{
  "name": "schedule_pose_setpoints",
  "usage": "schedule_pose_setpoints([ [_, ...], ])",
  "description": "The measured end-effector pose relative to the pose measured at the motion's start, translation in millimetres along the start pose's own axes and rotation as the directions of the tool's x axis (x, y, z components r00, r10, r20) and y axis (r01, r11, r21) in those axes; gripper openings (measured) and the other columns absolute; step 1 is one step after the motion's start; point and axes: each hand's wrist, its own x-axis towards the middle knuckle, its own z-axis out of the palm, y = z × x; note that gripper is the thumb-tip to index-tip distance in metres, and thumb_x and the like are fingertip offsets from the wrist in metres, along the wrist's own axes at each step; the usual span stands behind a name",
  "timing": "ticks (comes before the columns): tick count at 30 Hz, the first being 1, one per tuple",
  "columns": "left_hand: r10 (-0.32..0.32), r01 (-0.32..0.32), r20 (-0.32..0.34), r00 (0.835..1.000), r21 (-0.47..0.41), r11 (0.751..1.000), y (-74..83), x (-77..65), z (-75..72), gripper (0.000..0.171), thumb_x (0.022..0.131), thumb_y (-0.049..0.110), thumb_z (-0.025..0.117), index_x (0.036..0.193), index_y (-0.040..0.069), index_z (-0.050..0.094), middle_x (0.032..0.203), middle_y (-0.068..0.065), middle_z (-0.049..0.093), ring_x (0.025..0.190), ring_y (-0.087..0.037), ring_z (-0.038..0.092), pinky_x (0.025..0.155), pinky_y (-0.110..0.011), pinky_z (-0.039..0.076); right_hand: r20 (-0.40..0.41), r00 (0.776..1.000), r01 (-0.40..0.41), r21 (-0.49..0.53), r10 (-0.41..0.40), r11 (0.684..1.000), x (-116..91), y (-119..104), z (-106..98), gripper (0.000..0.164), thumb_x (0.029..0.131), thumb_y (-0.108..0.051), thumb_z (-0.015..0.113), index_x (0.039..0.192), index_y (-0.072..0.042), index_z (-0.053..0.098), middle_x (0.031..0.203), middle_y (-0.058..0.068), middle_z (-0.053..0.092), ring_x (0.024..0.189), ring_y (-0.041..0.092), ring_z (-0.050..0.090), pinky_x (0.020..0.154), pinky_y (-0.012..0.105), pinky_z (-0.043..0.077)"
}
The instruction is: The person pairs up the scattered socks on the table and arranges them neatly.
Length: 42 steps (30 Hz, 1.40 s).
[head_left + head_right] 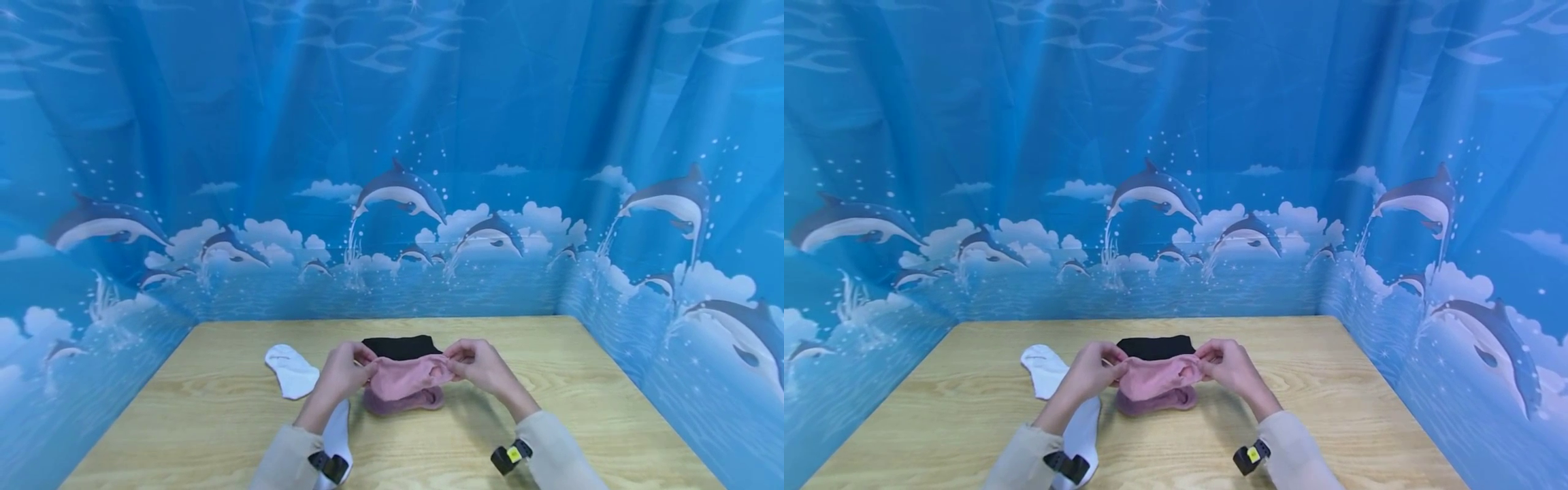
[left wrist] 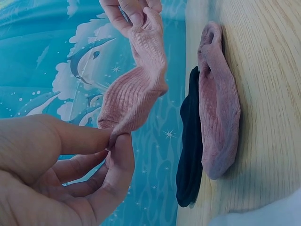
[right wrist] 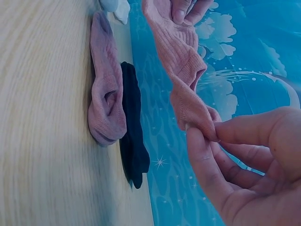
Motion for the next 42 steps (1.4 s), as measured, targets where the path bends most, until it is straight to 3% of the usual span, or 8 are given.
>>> schedule_pose_setpoints([
  [21, 0.01, -0.01, 0.011, 1.0, 0.044, 0.999, 1.5, -0.8, 1.1, 0.004, 0.091, 0.006, 0.075, 0.092, 0.003, 0.072, 0.078, -0.006, 0.069, 0.061, -0.011, 0.063, 0.056, -0.025, 0.056, 0.016, 1.0, 0.015, 0.01, -0.015, 1.0, 0.0, 4.2, 2.6, 0.02, 0.094, 0.0, 0.069, 0.11, 0.011, 0.068, 0.093, 0.021, 0.072, 0.079, 0.02, 0.071, 0.073, 0.043, 0.064],
  [42, 0.002, -0.003, 0.018, 1.0, 0.047, 0.999, -5.7, 0.9, 2.8, 0.003, 0.091, 0.005, 0.074, 0.093, 0.003, 0.073, 0.078, -0.006, 0.07, 0.062, -0.011, 0.064, 0.057, -0.026, 0.056, -0.008, 0.999, -0.04, -0.041, 0.04, 0.998, 0.4, 6.4, 5.9, 0.016, 0.091, 0.002, 0.069, 0.106, 0.005, 0.07, 0.091, 0.013, 0.072, 0.077, 0.016, 0.068, 0.075, 0.041, 0.063],
])
